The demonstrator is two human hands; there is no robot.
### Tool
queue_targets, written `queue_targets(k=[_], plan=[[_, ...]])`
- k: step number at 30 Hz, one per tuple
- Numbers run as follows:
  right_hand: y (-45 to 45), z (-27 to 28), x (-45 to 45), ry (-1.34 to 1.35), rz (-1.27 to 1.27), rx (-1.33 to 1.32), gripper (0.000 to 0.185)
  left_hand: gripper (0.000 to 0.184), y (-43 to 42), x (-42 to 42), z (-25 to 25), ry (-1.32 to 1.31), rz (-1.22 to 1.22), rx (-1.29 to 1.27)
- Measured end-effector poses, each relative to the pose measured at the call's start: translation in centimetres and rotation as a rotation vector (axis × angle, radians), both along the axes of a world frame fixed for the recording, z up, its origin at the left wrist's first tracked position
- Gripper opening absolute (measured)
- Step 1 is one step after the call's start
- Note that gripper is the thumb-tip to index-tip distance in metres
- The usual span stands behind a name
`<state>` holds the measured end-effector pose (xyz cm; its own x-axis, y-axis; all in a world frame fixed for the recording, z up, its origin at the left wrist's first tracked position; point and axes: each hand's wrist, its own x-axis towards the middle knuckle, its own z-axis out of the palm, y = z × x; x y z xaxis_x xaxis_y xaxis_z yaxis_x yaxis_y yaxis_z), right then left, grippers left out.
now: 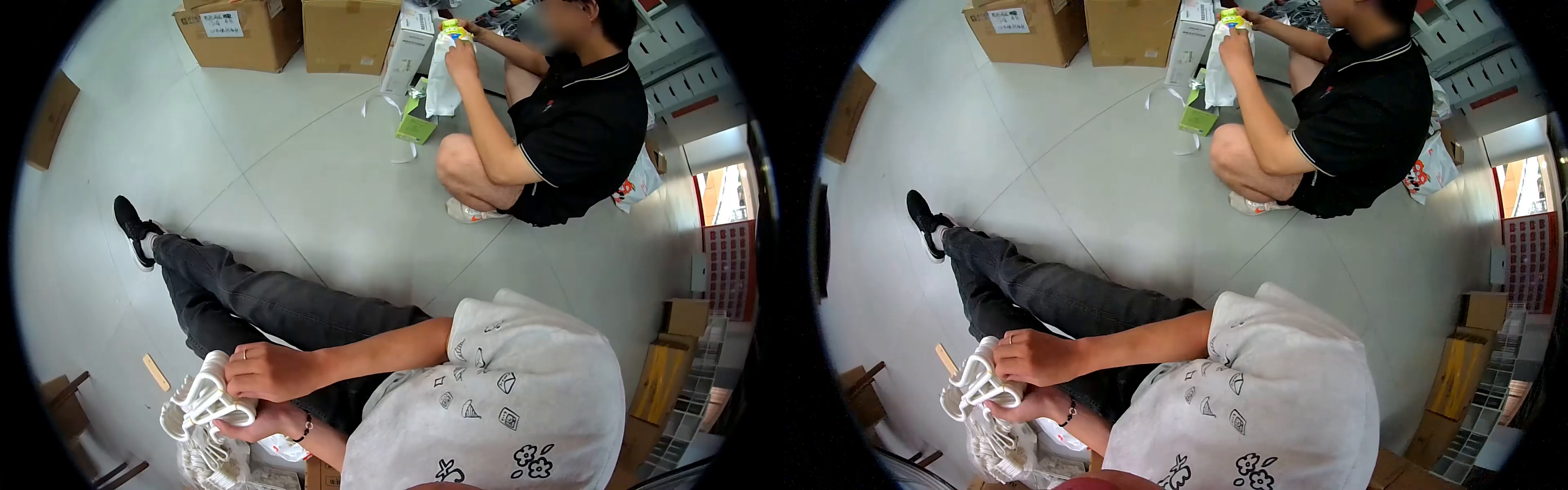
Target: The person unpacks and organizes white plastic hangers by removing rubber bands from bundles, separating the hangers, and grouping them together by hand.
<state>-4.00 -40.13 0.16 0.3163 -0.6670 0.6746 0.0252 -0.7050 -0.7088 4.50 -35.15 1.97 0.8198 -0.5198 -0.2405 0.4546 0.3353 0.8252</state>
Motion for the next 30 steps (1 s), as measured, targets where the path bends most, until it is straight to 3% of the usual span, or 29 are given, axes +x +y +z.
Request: queue_targets(k=[4, 7, 9, 10, 13, 17, 21, 23, 30], plan=[[-0.2, 0.4, -0.4, 0.002, -0.001, -0.036, 0.011, 0.060, -0.3, -1.2, 0.4, 0.009, 0.040, -0.068], [1.0, 0.8, -0.3, -0.059, -0.087, 0.091, 0.011, 0.054, 0.8, 0.4, -1.3, 0.023, -0.001, -0.177], [1.5, 1.0, 0.4, -0.171, -0.130, 0.242, 0.011, 0.044, 0.6, 0.9, -1.4, -0.267, 0.197, 0.021], [1.7, 1.1, 0.0, -0.201, -0.050, 0.390, 0.015, 0.036, 0.5, 0.7, -1.0, -0.258, 0.199, -0.032], [1.6, 2.2, -0.1, -0.369, -0.065, 0.608, 0.023, 0.037, -0.1, -0.7, 0.2, -0.402, 0.255, 0.064], [1.7, 1.5, 0.1, -0.313, -0.064, 0.486, 0.028, 0.041, 0.3, 0.0, -0.6, -0.439, 0.283, 0.056], [2.2, 1.6, 0.5, -0.327, -0.053, 0.546, 0.028, 0.046, 0.1, -0.5, -0.3, -0.461, 0.329, 0.079], [2.4, 1.1, 0.9, -0.359, -0.119, 0.582, 0.024, 0.046, 0.0, -0.9, 0.0, -0.462, 0.338, 0.082], [3.0, 0.8, 1.7, -0.446, -0.124, 0.789, 0.013, 0.053, 1.1, 0.2, -2.4, -0.847, 0.397, 0.217]])
